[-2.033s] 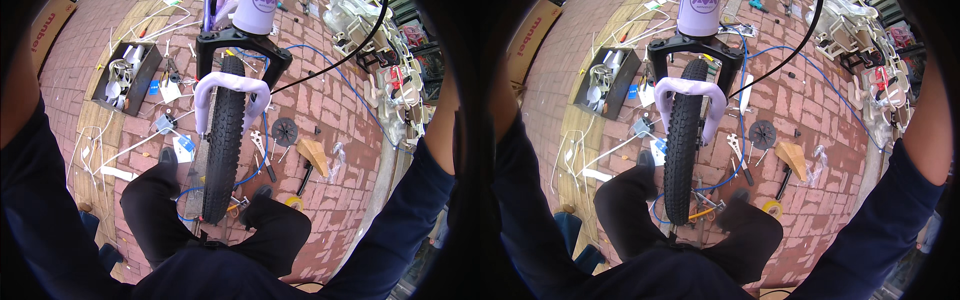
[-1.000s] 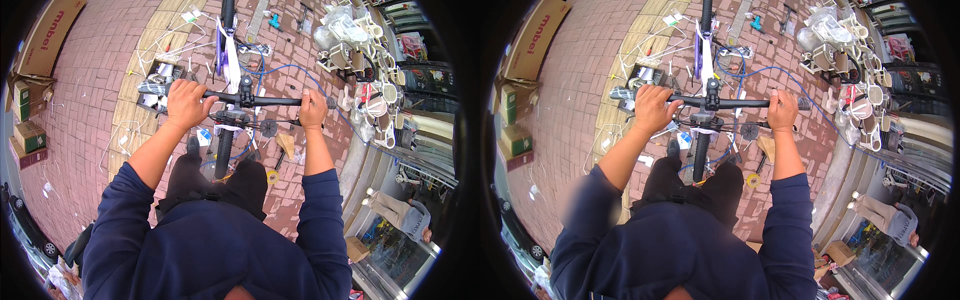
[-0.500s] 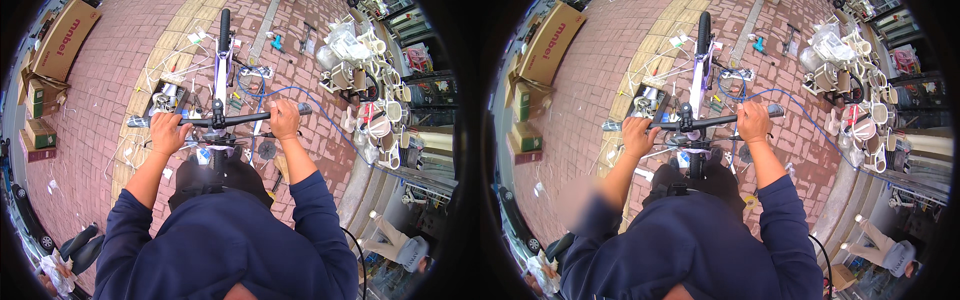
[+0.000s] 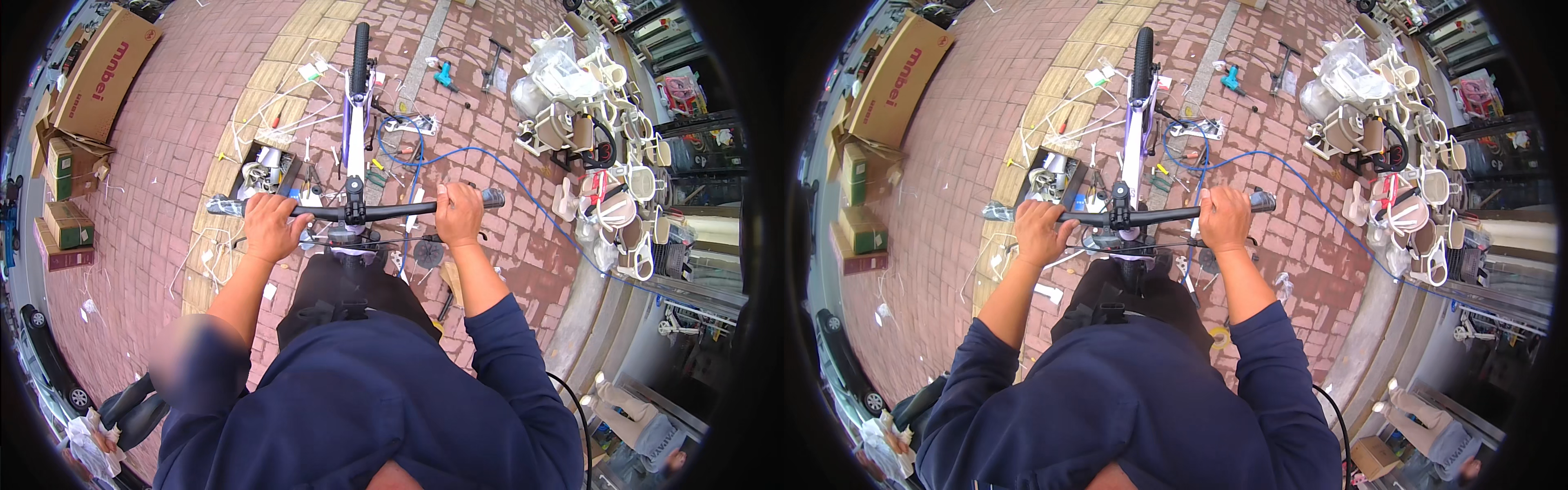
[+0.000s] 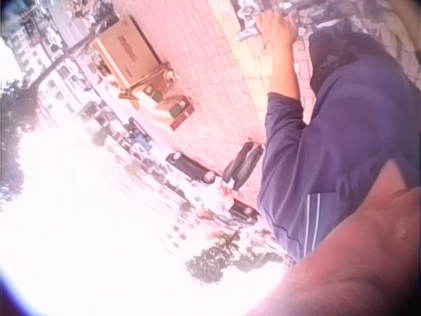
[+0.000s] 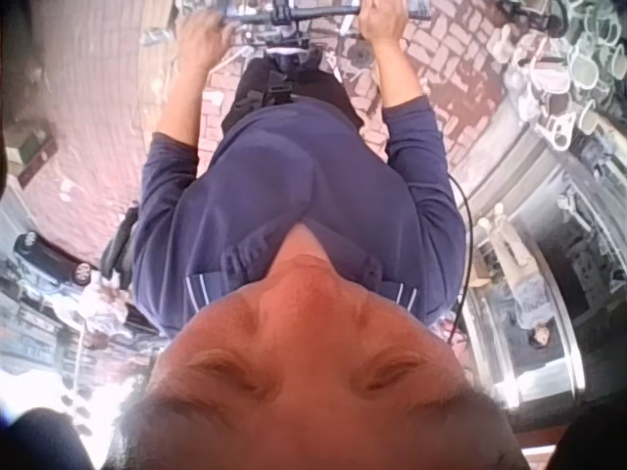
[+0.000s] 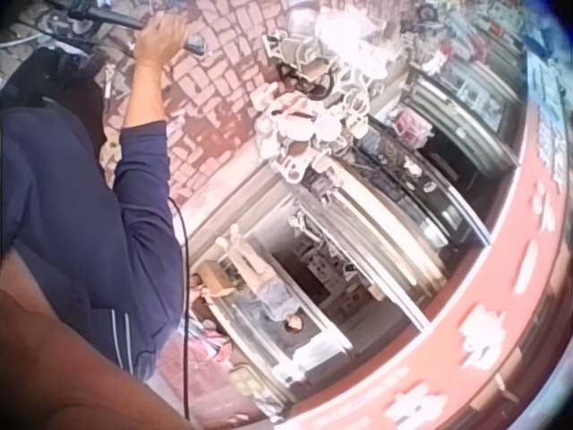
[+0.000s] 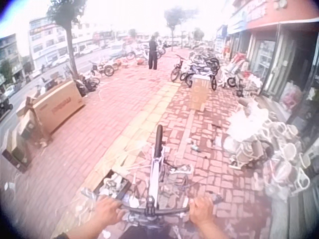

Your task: The person assembles a bicycle by tightening the front wheel axle, adjusting the handlebars, and installing the pedals. They use wrenches and an Allen key to secure components on a purple mountain bike.

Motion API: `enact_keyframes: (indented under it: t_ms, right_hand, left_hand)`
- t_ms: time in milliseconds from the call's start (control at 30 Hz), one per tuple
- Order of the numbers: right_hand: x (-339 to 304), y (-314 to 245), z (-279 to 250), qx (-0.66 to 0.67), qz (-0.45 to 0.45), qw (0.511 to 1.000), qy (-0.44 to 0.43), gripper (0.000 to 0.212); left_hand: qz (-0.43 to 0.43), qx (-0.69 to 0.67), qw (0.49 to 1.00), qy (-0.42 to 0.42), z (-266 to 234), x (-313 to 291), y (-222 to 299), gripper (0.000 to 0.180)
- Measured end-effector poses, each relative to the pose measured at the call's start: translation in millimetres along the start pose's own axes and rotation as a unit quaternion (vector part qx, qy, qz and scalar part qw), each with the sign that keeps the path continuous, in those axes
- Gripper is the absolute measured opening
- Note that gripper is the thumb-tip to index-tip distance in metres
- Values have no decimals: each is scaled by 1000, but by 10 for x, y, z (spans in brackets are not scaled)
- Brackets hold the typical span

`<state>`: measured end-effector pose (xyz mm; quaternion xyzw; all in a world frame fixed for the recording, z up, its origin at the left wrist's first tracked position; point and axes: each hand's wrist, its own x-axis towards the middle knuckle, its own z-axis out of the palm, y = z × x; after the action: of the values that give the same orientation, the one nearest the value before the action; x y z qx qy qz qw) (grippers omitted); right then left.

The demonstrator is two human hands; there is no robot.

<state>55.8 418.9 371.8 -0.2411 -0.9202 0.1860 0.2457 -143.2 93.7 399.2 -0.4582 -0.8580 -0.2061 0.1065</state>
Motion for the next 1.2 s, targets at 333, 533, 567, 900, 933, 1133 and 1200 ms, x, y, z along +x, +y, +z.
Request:
enact_keyframes:
  t_ms: [333, 533, 567, 900, 933, 1133, 1200]
  right_hand:
    - [-346, -53, -180, -50, 58, 997, 14, 19]
    - [-422, -123, -197, -67, 52, 996, 25, 21]
    - [-386, -89, -199, -66, 49, 996, 20, 21]
    - [-124, 55, -134, -27, 20, 999, 2, 22]
    - [-117, 22, -125, -30, 17, 999, 4, 21]
    - [-81, -144, -96, -41, 15, 999, 3, 20]
    - [-74, -192, -82, -47, 25, 999, -4, 20]
  left_hand:
    - [72, -59, 995, -16, 105, 320, -75, 34]
    - [87, -78, 993, -21, 117, 438, -129, 34]
    - [82, -67, 994, -20, 113, 414, -91, 34]
    - [23, -31, 999, -22, 70, 202, 79, 35]
    - [21, -32, 999, -25, 60, 198, 52, 35]
    - [22, -42, 999, -10, 53, 137, -87, 35]
    - [23, -44, 999, -13, 43, 135, -140, 36]
